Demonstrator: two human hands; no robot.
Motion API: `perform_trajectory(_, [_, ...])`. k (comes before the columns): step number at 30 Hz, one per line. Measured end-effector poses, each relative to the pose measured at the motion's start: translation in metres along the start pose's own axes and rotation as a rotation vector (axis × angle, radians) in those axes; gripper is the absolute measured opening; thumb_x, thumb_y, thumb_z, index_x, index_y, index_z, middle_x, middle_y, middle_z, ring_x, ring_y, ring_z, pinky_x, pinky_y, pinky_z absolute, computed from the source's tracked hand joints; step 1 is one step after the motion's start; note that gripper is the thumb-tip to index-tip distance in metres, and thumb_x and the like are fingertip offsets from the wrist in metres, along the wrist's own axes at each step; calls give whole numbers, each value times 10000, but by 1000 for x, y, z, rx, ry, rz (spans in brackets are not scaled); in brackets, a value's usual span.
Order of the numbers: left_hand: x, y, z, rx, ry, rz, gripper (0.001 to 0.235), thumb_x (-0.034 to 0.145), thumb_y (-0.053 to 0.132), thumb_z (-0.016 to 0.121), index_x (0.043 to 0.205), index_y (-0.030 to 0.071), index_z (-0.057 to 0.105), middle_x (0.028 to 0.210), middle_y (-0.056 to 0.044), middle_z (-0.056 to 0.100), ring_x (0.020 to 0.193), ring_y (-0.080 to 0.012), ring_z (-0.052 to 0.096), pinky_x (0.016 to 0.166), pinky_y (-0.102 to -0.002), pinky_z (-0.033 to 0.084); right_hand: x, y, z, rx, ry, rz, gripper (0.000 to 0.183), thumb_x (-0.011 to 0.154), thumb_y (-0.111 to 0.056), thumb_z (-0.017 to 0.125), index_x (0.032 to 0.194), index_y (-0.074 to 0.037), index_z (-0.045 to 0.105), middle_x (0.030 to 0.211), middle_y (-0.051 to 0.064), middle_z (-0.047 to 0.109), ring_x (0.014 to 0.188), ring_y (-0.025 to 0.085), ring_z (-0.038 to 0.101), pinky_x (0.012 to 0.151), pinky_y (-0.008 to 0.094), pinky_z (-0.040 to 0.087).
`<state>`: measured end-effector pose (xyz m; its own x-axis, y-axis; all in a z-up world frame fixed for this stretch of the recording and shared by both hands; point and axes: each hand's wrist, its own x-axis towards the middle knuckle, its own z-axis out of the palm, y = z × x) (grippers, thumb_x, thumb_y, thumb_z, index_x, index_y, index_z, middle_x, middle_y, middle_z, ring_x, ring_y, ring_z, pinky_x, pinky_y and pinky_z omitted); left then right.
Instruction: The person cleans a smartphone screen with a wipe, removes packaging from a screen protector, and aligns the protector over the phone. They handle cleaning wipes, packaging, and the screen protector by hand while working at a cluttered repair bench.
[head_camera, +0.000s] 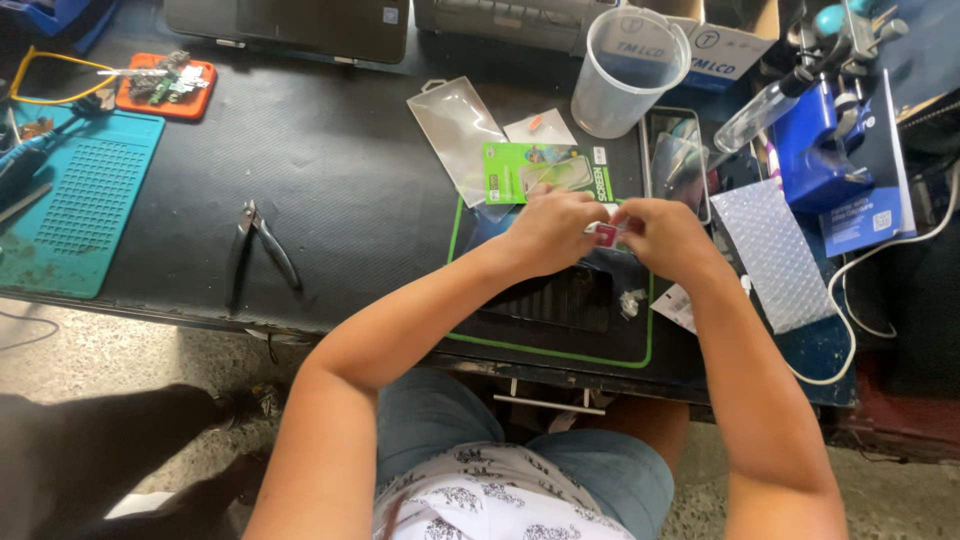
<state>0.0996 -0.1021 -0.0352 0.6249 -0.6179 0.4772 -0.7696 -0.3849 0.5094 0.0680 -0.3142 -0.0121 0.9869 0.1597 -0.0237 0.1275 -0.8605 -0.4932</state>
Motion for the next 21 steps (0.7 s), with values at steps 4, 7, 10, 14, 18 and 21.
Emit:
perform_trajectory(4, [11,-4,16,6,-53,0,94,902,217,687,845,146,712,807,-60,727,815,-302,702,885,-532,414,-20,-8,-15,79,77,-84,117,863,-92,727,969,-63,765,890,129,704,761,300,693,698,389,545])
perform_trajectory(7, [19,0,15,46,-4,64,89,894,206,684,828,148,691,764,-55,715,785,-303,706,884,-536,417,-29,-16,-25,-36,152,-198,101,877,-108,751,949,-38,757,892,142,693,817,330,667,733,405,528])
perform_trajectory(10, [21,9,12,102,0,101,99,838,227,718,786,146,693,733,-64,710,767,-303,706,876,-565,401,-36,-23,-26,-95,192,-274,78,898,-91,730,938,-24,741,906,152,693,853,354,660,758,418,520])
perform_trajectory(14, [18,19,4,31,4,151,39,825,183,708,811,148,697,746,-43,716,780,-277,708,858,-536,393,-43,-18,-18,111,199,-262,110,915,-43,660,1003,-14,720,907,132,675,820,283,664,730,360,517])
perform_trajectory(18, [12,26,-5,-6,78,192,24,864,146,697,857,164,684,825,-9,707,857,-250,700,940,-499,398,-37,3,-2,591,130,-145,78,977,-56,641,970,4,690,846,-2,646,791,69,568,683,238,458])
perform_trajectory(21, [4,29,-6,152,136,282,80,812,142,710,884,159,678,831,-13,658,887,-256,677,1031,-520,378,-28,18,12,861,99,-37,104,992,-61,614,956,4,687,830,-57,611,748,11,493,640,190,375])
